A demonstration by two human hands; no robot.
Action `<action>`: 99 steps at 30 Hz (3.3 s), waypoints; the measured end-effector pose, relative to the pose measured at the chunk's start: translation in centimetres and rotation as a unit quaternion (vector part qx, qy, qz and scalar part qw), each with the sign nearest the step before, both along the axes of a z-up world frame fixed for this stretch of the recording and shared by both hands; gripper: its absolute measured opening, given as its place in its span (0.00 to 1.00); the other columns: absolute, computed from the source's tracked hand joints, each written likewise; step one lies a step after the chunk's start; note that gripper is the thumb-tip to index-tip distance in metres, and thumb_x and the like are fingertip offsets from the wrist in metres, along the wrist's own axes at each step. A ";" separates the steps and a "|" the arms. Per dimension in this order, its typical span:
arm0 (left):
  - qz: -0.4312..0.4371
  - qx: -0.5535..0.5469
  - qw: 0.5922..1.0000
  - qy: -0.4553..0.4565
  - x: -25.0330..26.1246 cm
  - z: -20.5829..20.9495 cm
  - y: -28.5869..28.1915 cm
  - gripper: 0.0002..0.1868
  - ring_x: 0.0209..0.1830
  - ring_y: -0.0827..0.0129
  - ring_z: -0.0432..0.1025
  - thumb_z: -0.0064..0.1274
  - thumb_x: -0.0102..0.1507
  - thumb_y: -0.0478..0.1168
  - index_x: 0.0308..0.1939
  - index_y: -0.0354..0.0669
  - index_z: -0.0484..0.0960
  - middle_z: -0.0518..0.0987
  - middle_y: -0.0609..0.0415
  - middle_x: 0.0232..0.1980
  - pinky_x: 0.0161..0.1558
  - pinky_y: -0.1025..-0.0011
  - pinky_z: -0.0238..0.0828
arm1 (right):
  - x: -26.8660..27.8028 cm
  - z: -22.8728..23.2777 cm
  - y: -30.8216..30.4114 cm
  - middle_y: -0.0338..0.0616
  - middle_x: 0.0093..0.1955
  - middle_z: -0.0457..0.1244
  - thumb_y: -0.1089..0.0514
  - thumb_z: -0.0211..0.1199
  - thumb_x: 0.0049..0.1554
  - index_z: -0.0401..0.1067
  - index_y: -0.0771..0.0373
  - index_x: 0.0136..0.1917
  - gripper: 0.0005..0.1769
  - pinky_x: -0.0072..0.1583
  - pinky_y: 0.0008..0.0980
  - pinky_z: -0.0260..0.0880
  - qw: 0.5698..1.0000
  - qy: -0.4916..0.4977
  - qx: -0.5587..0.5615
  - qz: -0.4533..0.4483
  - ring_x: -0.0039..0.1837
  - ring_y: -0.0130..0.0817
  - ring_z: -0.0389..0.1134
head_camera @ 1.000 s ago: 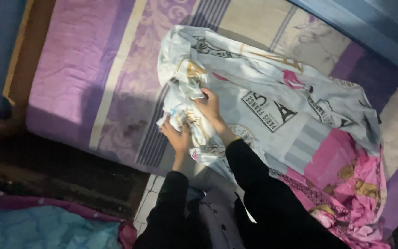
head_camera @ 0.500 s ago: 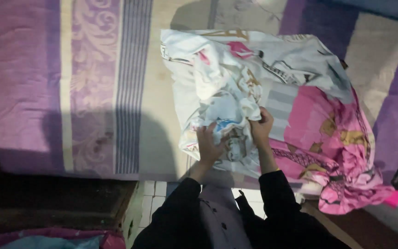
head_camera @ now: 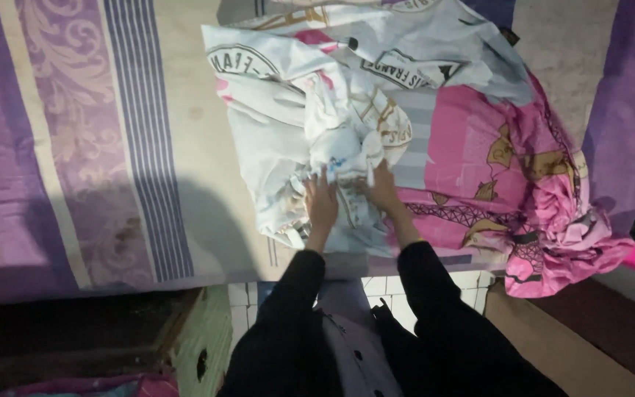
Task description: The person removes a folded blanket and a pillow from a bed, then strips the fitted sheet off the mattress. The person folds the removed sheet and places it on the floor beside the bed.
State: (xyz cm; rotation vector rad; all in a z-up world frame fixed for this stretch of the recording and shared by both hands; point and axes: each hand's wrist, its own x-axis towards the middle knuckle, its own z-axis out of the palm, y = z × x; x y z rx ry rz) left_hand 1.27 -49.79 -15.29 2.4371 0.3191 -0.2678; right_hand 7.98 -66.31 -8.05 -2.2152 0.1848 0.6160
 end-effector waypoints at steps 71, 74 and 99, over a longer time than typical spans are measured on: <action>-0.075 -0.508 0.856 0.059 8.9 -1.6 -11.5 0.22 0.59 0.67 0.74 0.56 0.65 0.40 0.63 0.48 0.79 0.79 0.54 0.62 0.58 0.69 0.75 | -1.5 -6.2 -19.6 0.56 0.61 0.57 0.64 0.64 0.48 0.68 0.60 0.61 0.27 0.68 0.52 0.59 0.849 -0.439 -0.124 -0.264 0.65 0.55 0.60; 0.181 -0.586 0.780 0.127 7.0 -4.0 -6.8 0.15 0.51 0.67 0.76 0.49 0.67 0.45 0.55 0.46 0.79 0.81 0.53 0.53 0.54 0.65 0.76 | 0.9 -5.4 -12.4 0.58 0.57 0.62 0.56 0.70 0.50 0.69 0.66 0.57 0.24 0.68 0.58 0.60 0.830 -0.536 -0.081 -0.129 0.63 0.58 0.63; 0.117 -0.698 0.693 -0.139 24.1 7.3 -0.1 0.29 0.70 0.60 0.67 0.36 0.78 0.59 0.75 0.46 0.69 0.73 0.49 0.70 0.71 0.56 0.54 | 10.9 -3.6 -0.4 0.52 0.60 0.70 0.44 0.66 0.61 0.74 0.53 0.67 0.24 0.59 0.40 0.76 0.943 -0.173 0.023 -0.282 0.63 0.51 0.71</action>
